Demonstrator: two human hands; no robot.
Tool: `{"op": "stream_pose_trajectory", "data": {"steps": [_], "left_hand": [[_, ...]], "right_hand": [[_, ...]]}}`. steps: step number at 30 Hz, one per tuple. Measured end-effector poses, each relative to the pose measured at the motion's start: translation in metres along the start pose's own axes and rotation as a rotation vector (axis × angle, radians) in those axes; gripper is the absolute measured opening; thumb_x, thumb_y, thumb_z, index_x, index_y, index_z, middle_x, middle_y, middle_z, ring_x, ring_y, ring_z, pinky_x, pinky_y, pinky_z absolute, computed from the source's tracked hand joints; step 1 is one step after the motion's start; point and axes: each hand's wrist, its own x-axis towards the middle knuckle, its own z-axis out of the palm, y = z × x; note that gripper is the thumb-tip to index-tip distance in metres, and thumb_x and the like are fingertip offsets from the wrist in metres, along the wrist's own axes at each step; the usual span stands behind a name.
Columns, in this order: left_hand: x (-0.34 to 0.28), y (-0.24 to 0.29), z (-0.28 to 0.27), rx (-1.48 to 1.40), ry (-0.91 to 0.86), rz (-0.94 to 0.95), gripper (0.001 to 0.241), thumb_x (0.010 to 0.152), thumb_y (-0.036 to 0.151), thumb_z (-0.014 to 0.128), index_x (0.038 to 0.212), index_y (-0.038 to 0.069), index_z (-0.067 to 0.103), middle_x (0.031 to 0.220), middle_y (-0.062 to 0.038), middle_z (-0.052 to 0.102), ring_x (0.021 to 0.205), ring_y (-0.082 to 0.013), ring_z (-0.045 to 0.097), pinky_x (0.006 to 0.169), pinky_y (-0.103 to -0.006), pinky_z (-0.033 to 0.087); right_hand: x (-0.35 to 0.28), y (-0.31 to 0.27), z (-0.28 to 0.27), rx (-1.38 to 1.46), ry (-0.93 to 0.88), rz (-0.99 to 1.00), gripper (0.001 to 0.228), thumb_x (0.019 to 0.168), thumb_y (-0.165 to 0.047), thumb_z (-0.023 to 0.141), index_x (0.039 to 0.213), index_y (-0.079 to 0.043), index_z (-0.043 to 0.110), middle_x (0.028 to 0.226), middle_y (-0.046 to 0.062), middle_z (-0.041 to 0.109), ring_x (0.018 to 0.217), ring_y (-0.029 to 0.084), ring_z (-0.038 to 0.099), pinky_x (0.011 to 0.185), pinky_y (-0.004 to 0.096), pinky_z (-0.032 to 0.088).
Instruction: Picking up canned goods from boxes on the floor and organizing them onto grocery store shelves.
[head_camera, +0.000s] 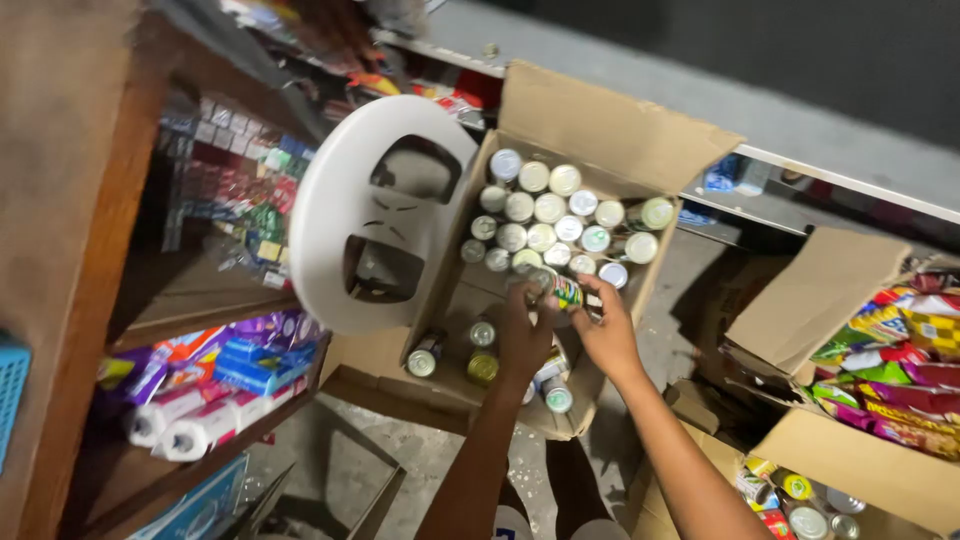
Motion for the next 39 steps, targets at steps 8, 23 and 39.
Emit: {"op": "stream_pose_trajectory", "data": {"steps": [8, 23, 39], "left_hand": [[-0.046, 0.005, -0.039, -0.384, 0.078, -0.311, 0.055, 0.095, 0.023, 0.07, 0.139, 0.003, 0.044, 0.123, -0.012, 0.063, 0.11, -0.0204, 0.062, 0.096, -0.0363, 0.052], [-0.116, -0.002, -0.079, -0.374, -0.027, -0.342, 0.061, 0.088, 0.013, 0.078, 0.14, 0.002, 0.048, 0.125, -0.011, 0.063, 0.116, -0.0203, 0.062, 0.101, -0.0341, 0.05], [-0.155, -0.029, -0.094, -0.409, -0.127, -0.389, 0.064, 0.092, 0.008, 0.073, 0.149, 0.007, 0.044, 0.135, -0.012, 0.058, 0.124, -0.0212, 0.057, 0.106, -0.0323, 0.046]], "right_hand": [[-0.047, 0.019, 0.047, 0.167, -0.185, 0.187, 0.048, 0.087, -0.002, 0.069, 0.134, -0.006, 0.057, 0.122, 0.006, 0.069, 0.112, 0.015, 0.064, 0.096, 0.029, 0.051], [-0.136, 0.083, 0.07, 0.22, -0.215, 0.305, 0.031, 0.091, 0.002, 0.06, 0.122, -0.003, 0.064, 0.108, 0.002, 0.071, 0.099, 0.011, 0.065, 0.09, 0.027, 0.051], [-0.037, 0.026, 0.073, -0.031, 0.007, 0.051, 0.02, 0.096, -0.004, 0.064, 0.116, -0.003, 0.065, 0.101, 0.003, 0.07, 0.09, 0.012, 0.064, 0.08, 0.027, 0.052]]}}
